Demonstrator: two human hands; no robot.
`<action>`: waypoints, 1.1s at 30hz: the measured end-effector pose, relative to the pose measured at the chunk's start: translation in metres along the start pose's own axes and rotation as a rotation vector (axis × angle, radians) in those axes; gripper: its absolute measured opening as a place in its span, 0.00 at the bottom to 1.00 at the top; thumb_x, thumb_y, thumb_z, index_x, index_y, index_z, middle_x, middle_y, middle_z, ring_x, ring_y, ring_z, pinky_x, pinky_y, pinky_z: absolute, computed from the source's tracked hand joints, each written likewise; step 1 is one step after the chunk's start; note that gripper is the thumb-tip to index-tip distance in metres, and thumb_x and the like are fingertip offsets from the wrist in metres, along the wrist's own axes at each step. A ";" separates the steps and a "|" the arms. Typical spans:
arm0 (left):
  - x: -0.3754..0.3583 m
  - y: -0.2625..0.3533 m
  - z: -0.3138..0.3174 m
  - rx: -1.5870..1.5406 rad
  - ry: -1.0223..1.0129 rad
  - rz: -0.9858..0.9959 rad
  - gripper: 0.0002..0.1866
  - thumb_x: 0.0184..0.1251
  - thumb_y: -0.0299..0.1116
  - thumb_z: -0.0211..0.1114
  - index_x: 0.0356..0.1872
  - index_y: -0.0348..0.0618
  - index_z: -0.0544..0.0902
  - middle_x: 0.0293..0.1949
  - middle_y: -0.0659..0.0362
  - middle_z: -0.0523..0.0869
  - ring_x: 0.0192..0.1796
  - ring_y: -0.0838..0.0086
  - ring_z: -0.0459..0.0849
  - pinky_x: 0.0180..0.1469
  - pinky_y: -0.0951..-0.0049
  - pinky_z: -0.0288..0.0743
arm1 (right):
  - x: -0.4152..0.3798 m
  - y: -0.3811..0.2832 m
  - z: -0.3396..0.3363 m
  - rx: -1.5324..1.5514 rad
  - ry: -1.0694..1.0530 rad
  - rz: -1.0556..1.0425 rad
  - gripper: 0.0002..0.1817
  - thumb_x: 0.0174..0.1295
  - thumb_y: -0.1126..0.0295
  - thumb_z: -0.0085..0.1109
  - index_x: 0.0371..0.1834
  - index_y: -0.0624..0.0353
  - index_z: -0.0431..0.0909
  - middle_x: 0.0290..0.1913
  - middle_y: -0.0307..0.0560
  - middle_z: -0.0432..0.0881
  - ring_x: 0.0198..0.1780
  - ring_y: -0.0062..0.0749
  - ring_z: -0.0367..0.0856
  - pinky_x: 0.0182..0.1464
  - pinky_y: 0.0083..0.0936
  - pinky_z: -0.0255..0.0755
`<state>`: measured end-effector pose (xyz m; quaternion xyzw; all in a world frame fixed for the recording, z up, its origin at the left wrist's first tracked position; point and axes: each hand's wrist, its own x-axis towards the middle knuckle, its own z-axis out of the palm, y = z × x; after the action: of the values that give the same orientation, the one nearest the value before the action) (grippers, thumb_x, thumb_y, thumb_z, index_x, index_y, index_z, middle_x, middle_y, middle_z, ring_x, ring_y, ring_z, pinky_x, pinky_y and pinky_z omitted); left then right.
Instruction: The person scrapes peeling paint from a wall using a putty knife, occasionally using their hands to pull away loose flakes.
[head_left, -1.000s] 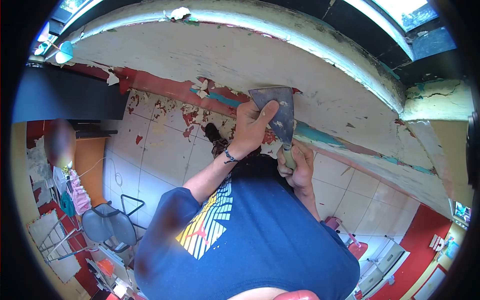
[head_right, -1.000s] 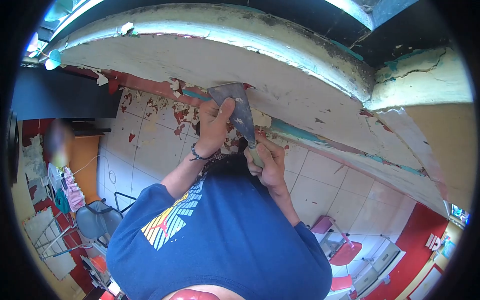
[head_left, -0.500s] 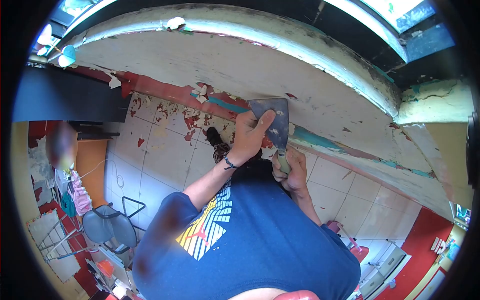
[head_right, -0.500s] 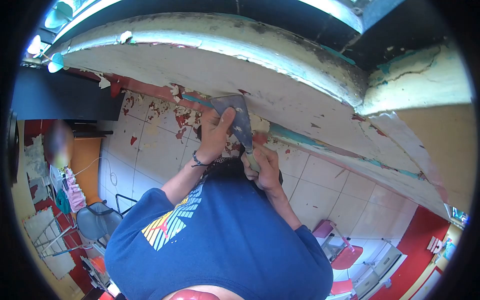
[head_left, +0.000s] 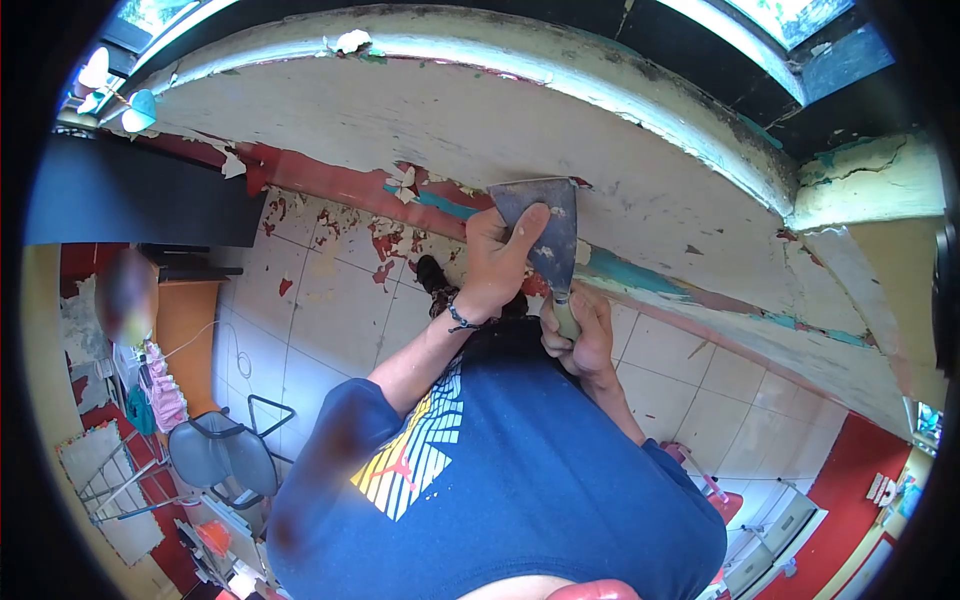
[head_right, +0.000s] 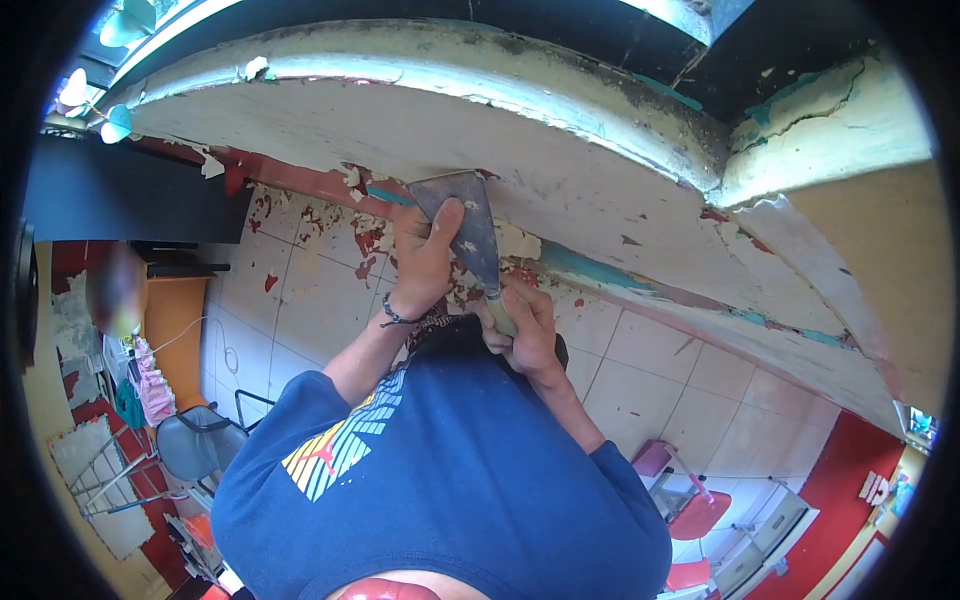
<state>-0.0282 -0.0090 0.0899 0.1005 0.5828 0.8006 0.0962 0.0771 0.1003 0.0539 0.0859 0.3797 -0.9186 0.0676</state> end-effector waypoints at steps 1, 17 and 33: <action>0.001 0.002 -0.001 0.009 0.004 0.002 0.14 0.69 0.37 0.58 0.33 0.32 0.81 0.26 0.64 0.83 0.28 0.87 0.76 0.30 0.82 0.70 | 0.000 0.001 -0.001 0.002 -0.006 0.000 0.21 0.69 0.55 0.43 0.52 0.63 0.68 0.23 0.43 0.68 0.12 0.15 0.55 0.11 0.13 0.48; 0.002 -0.011 -0.001 0.020 -0.065 -0.047 0.14 0.68 0.36 0.59 0.31 0.33 0.81 0.24 0.64 0.83 0.26 0.86 0.76 0.28 0.82 0.70 | -0.005 0.005 -0.015 0.032 0.012 -0.017 0.25 0.69 0.58 0.45 0.60 0.67 0.66 0.25 0.43 0.71 0.15 0.15 0.58 0.14 0.13 0.51; 0.015 0.008 0.005 0.043 -0.053 0.109 0.15 0.67 0.40 0.60 0.29 0.36 0.80 0.21 0.66 0.80 0.23 0.88 0.72 0.23 0.84 0.64 | 0.007 -0.016 -0.002 -0.170 -0.041 -0.198 0.24 0.68 0.57 0.47 0.56 0.68 0.68 0.23 0.45 0.70 0.13 0.15 0.57 0.13 0.13 0.53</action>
<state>-0.0417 -0.0027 0.0993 0.1550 0.5907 0.7891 0.0657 0.0672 0.1128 0.0621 0.0232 0.4615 -0.8868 -0.0087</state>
